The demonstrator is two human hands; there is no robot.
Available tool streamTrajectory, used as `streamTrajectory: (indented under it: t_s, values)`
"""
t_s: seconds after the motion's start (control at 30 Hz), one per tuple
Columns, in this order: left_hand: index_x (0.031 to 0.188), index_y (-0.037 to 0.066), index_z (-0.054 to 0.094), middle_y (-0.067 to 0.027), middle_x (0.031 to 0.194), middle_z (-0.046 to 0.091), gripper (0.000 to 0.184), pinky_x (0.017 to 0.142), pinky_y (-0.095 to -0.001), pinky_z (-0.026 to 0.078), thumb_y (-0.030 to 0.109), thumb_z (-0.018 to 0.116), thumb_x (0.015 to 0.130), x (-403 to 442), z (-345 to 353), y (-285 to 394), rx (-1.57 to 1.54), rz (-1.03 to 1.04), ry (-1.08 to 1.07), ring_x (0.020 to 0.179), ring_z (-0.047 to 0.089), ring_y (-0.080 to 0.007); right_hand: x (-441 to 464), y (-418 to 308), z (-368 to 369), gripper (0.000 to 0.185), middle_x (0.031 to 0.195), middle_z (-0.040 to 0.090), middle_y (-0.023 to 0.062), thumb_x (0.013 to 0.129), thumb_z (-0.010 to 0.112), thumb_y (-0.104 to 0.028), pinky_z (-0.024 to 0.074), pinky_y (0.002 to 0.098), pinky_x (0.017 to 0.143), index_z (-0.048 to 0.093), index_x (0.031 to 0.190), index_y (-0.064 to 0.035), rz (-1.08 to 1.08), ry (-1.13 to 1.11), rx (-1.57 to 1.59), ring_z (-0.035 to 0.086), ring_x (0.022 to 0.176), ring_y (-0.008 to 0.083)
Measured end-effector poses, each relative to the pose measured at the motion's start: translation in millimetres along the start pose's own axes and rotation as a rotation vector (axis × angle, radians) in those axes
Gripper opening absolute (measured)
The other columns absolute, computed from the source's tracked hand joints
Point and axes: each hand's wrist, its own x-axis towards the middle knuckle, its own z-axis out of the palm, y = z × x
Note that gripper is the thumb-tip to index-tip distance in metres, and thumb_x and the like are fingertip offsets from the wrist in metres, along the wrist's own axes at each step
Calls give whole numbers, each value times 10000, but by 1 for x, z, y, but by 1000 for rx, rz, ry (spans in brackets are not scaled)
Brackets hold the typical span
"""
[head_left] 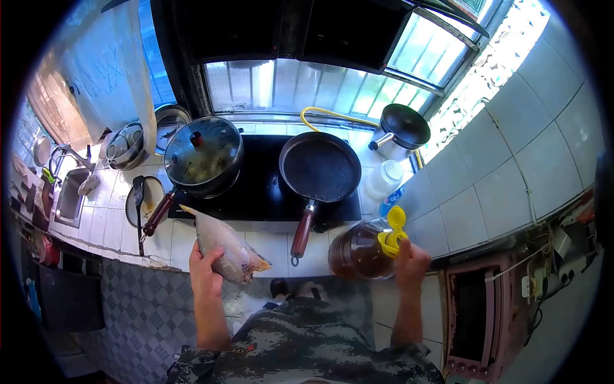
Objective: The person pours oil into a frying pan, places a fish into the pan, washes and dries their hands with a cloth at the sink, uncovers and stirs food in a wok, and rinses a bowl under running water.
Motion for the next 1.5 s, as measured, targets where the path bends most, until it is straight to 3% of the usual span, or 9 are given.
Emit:
streamTrajectory:
  t_s: [0.33, 0.4, 0.53, 0.73, 1.07, 1.2, 1.27, 1.37, 1.5]
  values:
    - [1131, -30, 463, -91, 1017, 554, 518, 855, -306, 435, -55, 629, 641, -5, 55, 46, 242, 92, -137, 921, 545, -189, 59, 8, -21, 386, 451, 370, 109, 830, 496, -181, 269, 339, 411, 393, 507, 3, -216, 123, 184, 395, 394, 254]
    - [1132, -29, 462, -87, 1007, 557, 522, 838, -300, 445, -46, 640, 642, -8, 83, 55, 298, 110, -200, 911, 547, -178, 68, 13, -38, 389, 440, 320, 83, 805, 497, -150, 242, 313, 401, 323, 478, -31, -488, 221, 180, 344, 377, 220]
    - [1128, -15, 479, -70, 969, 567, 561, 799, -288, 463, 2, 695, 611, -1, 151, 46, 409, 83, -445, 876, 562, -153, 89, -15, -82, 551, 420, 267, 35, 928, 337, -352, 194, 292, 395, 287, 454, -75, -608, 404, 252, 286, 370, 161]
    - [1097, -28, 505, -169, 983, 575, 499, 754, -325, 486, 97, 686, 650, 22, 252, -25, 557, 216, -641, 884, 583, -243, 119, -48, -142, 648, 415, 238, -2, 923, 177, -506, 153, 277, 406, 288, 433, -97, -601, 436, 281, 214, 366, 122]
    - [1042, -54, 537, -151, 917, 611, 422, 755, -297, 470, 96, 645, 663, 20, 313, -214, 520, 292, -652, 825, 597, -216, 149, -75, -160, 645, 397, 268, -19, 926, 182, -497, 148, 257, 401, 299, 423, -109, -626, 293, 389, 199, 366, 90]
    - [1019, -46, 562, -132, 926, 619, 396, 765, -280, 468, 172, 698, 717, 32, 306, -250, 474, 167, -809, 825, 595, -181, 156, -86, -139, 579, 409, 306, 4, 934, 317, -368, 160, 265, 404, 312, 445, -58, -637, 242, 409, 236, 363, 107]
    - [1040, -51, 563, -192, 989, 604, 383, 832, -327, 434, 166, 647, 736, 39, 305, -248, 240, -154, -947, 939, 577, -283, 163, -98, -124, 541, 418, 320, 24, 919, 361, -313, 180, 292, 398, 328, 452, -41, -582, 201, 373, 254, 365, 122]
    - [1133, -1, 499, -151, 1090, 550, 390, 871, -319, 427, 185, 596, 804, 34, 291, -229, -74, -530, -1165, 1012, 540, -232, 180, -123, -90, 510, 430, 345, 22, 919, 405, -252, 197, 285, 381, 379, 465, -20, -447, 114, 350, 306, 371, 112]
    - [1185, 19, 443, -135, 1146, 506, 401, 901, -331, 416, 189, 552, 838, 22, 272, -197, -381, -606, -1411, 1051, 510, -227, 208, -133, -44, 586, 422, 394, -2, 907, 410, -428, 261, 229, 378, 438, 460, -50, -429, -42, 245, 362, 361, 75]
